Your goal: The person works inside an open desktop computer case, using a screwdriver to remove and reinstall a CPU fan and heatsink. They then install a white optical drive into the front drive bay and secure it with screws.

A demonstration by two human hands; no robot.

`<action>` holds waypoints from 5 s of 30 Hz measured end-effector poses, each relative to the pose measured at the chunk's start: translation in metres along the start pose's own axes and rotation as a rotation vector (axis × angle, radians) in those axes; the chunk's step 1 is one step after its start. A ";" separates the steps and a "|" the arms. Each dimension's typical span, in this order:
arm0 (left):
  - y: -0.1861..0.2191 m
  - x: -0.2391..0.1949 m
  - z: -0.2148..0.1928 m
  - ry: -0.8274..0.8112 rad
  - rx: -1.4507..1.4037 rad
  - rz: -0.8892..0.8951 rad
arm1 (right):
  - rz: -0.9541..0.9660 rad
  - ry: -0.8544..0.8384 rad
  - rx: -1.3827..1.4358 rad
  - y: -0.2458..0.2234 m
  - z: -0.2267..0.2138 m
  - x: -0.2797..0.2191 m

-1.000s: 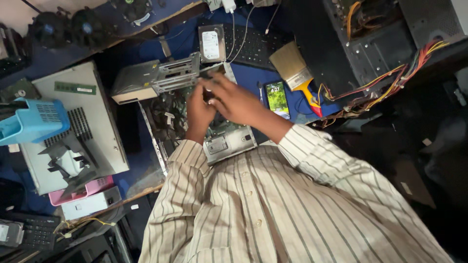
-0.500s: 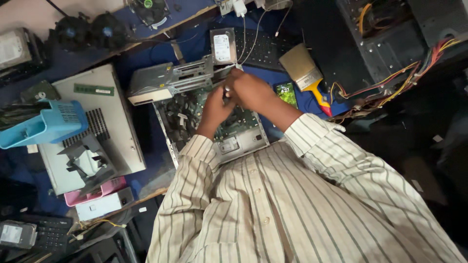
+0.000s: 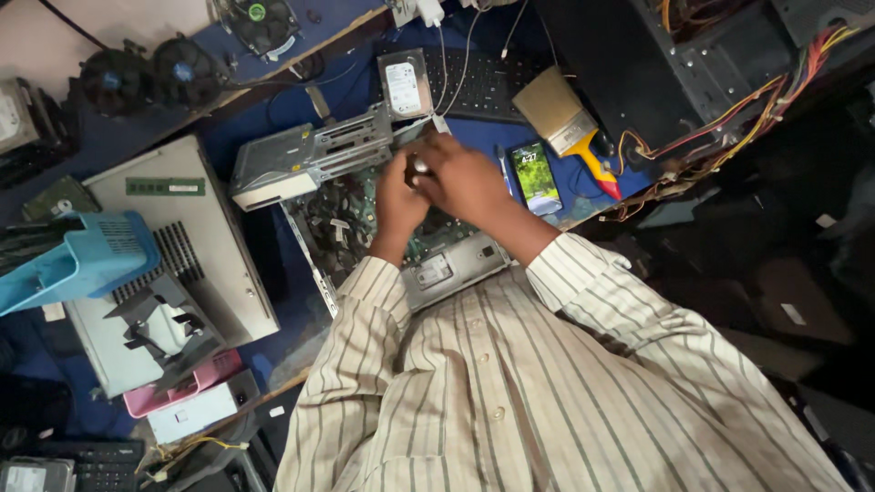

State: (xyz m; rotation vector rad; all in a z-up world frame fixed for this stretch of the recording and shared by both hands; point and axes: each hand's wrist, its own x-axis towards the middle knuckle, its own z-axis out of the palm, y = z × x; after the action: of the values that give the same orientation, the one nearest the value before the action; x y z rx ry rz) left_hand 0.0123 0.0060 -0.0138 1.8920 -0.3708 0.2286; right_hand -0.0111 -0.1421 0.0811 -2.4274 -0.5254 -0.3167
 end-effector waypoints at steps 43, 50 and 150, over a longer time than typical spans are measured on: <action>-0.003 0.000 -0.001 0.100 0.098 0.002 | 0.588 -0.007 1.381 0.002 -0.011 -0.011; -0.003 0.000 -0.003 0.101 0.067 -0.021 | 0.422 0.013 1.272 0.012 0.003 -0.014; -0.014 0.002 0.005 0.076 0.137 0.194 | -0.060 -0.454 -0.380 0.003 -0.024 0.048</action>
State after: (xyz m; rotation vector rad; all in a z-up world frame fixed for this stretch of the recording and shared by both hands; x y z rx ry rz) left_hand 0.0192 0.0052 -0.0270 1.9760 -0.4978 0.4650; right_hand 0.0310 -0.1457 0.1147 -2.8723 -0.7941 0.1338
